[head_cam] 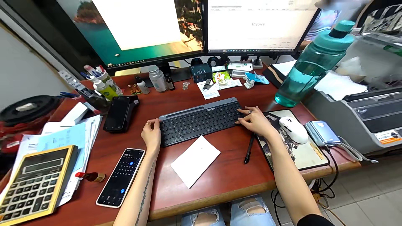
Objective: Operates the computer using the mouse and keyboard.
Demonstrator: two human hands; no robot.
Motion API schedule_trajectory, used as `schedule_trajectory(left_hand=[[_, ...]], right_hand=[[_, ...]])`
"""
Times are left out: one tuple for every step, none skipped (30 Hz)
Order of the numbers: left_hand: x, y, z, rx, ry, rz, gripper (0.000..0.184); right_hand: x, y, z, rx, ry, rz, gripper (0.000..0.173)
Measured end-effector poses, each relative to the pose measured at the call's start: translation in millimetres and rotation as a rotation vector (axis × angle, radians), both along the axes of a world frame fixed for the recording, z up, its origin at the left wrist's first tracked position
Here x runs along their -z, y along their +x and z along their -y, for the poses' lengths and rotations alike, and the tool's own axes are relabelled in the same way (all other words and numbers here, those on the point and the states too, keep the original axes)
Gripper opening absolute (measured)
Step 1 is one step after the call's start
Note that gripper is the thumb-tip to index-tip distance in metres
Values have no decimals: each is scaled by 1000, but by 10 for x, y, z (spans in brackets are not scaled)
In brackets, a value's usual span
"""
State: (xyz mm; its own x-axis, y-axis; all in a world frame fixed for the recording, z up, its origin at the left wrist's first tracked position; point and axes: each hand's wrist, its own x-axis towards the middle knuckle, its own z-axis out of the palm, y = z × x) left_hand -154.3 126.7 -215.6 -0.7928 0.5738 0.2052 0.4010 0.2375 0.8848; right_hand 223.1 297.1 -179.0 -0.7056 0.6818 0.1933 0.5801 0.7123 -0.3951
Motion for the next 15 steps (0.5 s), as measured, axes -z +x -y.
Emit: schedule_trajectory(left_hand=[[-5, -2, 1, 5, -4, -11, 28], [-14, -1, 0, 10, -8, -20, 29], [-23, 4, -3, 12, -9, -31, 29], [-15, 1, -7, 11, -9, -46, 29], [-11, 1, -11, 9, -11, -53, 29], [-10, 1, -14, 8, -14, -55, 30], [-9, -1, -14, 9, -18, -54, 31], [-10, 0, -11, 9, -17, -53, 31], [-13, 5, -9, 6, -16, -53, 31], [-17, 11, -8, 1, -12, -51, 31], [-13, 11, -9, -3, -10, -51, 31], [-10, 10, -8, -2, -10, -46, 31], [-10, 15, -7, -1, -10, -43, 32], [-12, 20, -5, -1, -9, -43, 32], [-18, 25, -3, 0, -13, -42, 32]], right_hand=[[11, -15, 10, -3, 44, -23, 39], [21, -34, 34, -5, 100, -54, 39], [27, -59, 73, -5, 148, -88, 38], [41, -81, 95, -6, 168, -102, 37], [64, -96, 95, -14, 176, -102, 37], [89, -105, 82, -23, 168, -86, 37], [95, -109, 75, -27, 136, -61, 37], [101, -113, 69, -27, 109, -43, 38], [100, -116, 65, -26, 82, -28, 38], [93, -116, 60, -22, 52, -7, 39], [88, -118, 56, -17, 33, 9, 40], [85, -119, 55, -12, 20, 19, 41], [75, -119, 57, -9, 7, 27, 41], [64, -120, 61, -6, -5, 36, 42], [56, -122, 64, -3, -18, 50, 43]])
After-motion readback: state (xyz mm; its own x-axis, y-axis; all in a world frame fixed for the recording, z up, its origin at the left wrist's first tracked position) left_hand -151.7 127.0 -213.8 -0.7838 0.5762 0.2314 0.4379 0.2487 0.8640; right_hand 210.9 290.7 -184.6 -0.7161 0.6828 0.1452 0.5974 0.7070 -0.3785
